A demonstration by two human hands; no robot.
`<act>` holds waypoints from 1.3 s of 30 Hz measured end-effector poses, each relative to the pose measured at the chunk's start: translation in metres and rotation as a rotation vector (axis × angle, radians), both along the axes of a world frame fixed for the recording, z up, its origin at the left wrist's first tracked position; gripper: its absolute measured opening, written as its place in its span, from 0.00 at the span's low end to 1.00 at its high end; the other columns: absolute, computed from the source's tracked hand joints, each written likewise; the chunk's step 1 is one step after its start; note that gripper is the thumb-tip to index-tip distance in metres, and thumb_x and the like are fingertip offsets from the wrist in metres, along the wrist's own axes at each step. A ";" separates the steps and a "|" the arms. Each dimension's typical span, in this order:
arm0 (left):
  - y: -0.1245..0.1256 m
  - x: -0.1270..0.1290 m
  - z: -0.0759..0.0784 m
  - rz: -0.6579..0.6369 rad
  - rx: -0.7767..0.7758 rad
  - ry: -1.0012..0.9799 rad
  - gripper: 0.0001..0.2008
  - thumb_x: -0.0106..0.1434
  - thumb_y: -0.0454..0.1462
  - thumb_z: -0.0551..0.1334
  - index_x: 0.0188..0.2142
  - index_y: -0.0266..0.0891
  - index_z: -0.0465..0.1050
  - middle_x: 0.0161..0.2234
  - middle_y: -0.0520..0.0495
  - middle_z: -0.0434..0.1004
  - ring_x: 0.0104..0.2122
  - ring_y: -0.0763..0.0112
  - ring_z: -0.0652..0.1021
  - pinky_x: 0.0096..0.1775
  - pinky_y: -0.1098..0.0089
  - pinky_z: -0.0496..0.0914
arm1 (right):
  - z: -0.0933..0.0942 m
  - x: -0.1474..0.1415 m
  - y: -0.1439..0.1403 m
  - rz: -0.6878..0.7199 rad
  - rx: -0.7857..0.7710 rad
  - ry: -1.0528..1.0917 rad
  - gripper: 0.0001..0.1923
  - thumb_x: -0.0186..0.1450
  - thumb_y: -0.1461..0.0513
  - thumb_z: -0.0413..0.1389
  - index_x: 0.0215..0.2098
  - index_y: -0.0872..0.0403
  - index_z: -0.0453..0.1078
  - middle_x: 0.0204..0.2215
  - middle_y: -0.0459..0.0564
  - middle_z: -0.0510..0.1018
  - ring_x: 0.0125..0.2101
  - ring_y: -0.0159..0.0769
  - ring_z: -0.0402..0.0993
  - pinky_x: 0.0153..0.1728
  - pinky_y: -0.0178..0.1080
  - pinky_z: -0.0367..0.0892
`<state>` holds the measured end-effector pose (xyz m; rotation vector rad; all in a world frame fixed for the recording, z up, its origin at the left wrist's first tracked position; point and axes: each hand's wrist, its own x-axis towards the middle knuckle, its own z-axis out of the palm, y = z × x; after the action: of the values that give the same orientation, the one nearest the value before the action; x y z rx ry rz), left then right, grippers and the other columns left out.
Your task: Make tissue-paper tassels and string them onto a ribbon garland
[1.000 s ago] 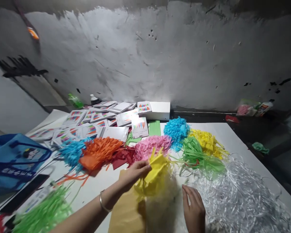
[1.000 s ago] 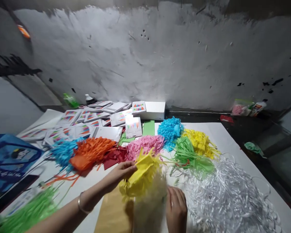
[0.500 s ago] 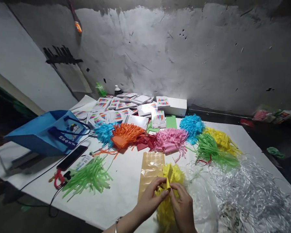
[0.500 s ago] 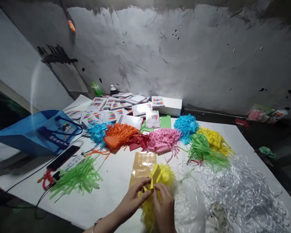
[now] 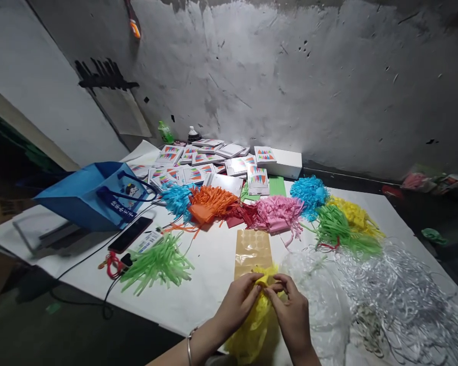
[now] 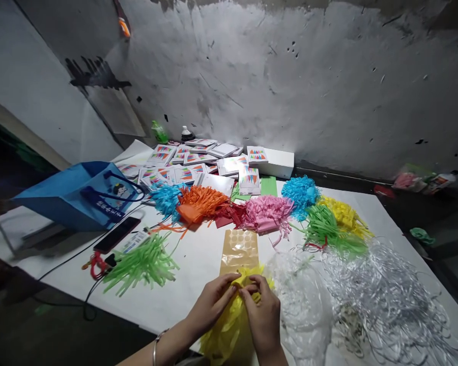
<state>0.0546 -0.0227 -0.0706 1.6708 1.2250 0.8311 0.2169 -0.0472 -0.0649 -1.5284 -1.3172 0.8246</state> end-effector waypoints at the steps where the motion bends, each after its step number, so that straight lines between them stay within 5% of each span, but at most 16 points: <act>1: 0.000 -0.002 0.000 0.005 0.009 0.014 0.14 0.66 0.40 0.54 0.48 0.41 0.72 0.46 0.43 0.79 0.45 0.62 0.77 0.48 0.65 0.70 | 0.001 -0.001 0.000 0.034 -0.020 0.036 0.12 0.58 0.57 0.62 0.40 0.51 0.72 0.30 0.47 0.80 0.32 0.38 0.78 0.37 0.35 0.71; 8: 0.005 -0.011 0.019 -0.088 0.096 0.082 0.12 0.65 0.34 0.53 0.44 0.40 0.73 0.38 0.46 0.81 0.37 0.66 0.79 0.40 0.69 0.71 | 0.007 0.002 0.005 0.241 -0.106 0.405 0.09 0.62 0.56 0.60 0.36 0.53 0.71 0.31 0.47 0.77 0.35 0.38 0.74 0.37 0.37 0.70; 11: 0.008 -0.013 0.026 -0.158 0.100 0.085 0.10 0.65 0.36 0.54 0.42 0.39 0.73 0.34 0.47 0.80 0.33 0.68 0.78 0.36 0.72 0.70 | 0.008 0.006 0.003 0.260 0.046 0.186 0.04 0.65 0.61 0.55 0.38 0.51 0.70 0.34 0.48 0.75 0.38 0.39 0.73 0.41 0.40 0.69; 16: 0.010 -0.014 0.026 -0.120 0.148 0.108 0.10 0.65 0.34 0.54 0.43 0.39 0.72 0.32 0.48 0.79 0.30 0.70 0.78 0.33 0.73 0.70 | 0.013 -0.001 -0.005 0.274 0.264 -0.283 0.10 0.64 0.66 0.52 0.40 0.48 0.72 0.39 0.50 0.72 0.43 0.42 0.68 0.45 0.45 0.65; 26: 0.012 -0.019 0.022 -0.094 0.420 0.293 0.09 0.65 0.33 0.55 0.43 0.39 0.70 0.34 0.45 0.81 0.33 0.65 0.80 0.35 0.70 0.72 | 0.007 -0.017 0.000 0.179 0.097 -0.111 0.09 0.67 0.64 0.50 0.33 0.50 0.72 0.35 0.49 0.72 0.38 0.38 0.71 0.40 0.38 0.67; 39: 0.024 -0.022 0.033 -0.208 0.277 0.250 0.08 0.67 0.34 0.54 0.40 0.39 0.72 0.35 0.45 0.76 0.36 0.67 0.76 0.37 0.71 0.69 | 0.013 -0.002 0.017 0.287 0.047 0.008 0.08 0.61 0.63 0.61 0.24 0.52 0.70 0.30 0.46 0.72 0.36 0.37 0.70 0.39 0.37 0.64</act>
<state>0.0326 0.0016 -0.0371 2.1395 1.1121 0.7027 0.2149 -0.0299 -0.0524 -1.3157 -1.5618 0.9690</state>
